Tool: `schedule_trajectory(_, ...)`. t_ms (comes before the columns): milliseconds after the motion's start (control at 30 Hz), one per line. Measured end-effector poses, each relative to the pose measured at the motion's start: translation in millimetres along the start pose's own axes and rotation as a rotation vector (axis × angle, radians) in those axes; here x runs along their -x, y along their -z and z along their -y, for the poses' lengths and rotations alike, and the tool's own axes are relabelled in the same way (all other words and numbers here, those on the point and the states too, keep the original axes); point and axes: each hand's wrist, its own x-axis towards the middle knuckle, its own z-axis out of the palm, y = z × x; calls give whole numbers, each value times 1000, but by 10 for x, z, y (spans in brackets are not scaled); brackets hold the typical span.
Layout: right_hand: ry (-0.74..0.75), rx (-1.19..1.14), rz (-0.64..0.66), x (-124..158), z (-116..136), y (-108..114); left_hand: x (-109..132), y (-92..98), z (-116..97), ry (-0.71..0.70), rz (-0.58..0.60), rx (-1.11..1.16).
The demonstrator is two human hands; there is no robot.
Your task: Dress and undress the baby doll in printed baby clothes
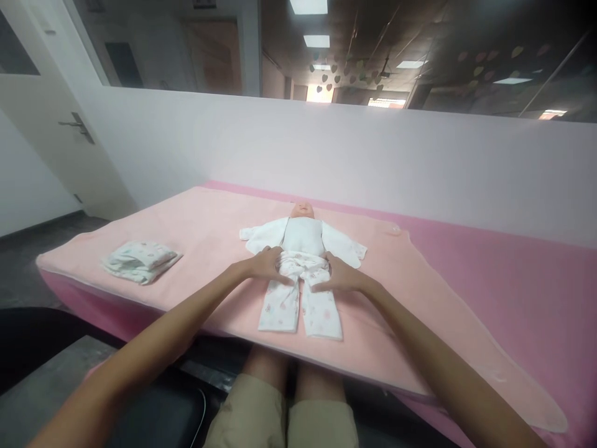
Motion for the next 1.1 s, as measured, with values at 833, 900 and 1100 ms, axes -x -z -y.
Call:
schedule_trajectory(833, 41, 198, 113, 555, 297, -129, 522, -184, -319, -103, -24, -29)
schedule_trajectory(900, 16, 236, 121, 587, 325, -137, 534, -183, -330, -81, -27, -11)
schedule_trajectory(1100, -20, 241, 67, 606, 265, -250, 567, -145, -491, -45, -36, -82)
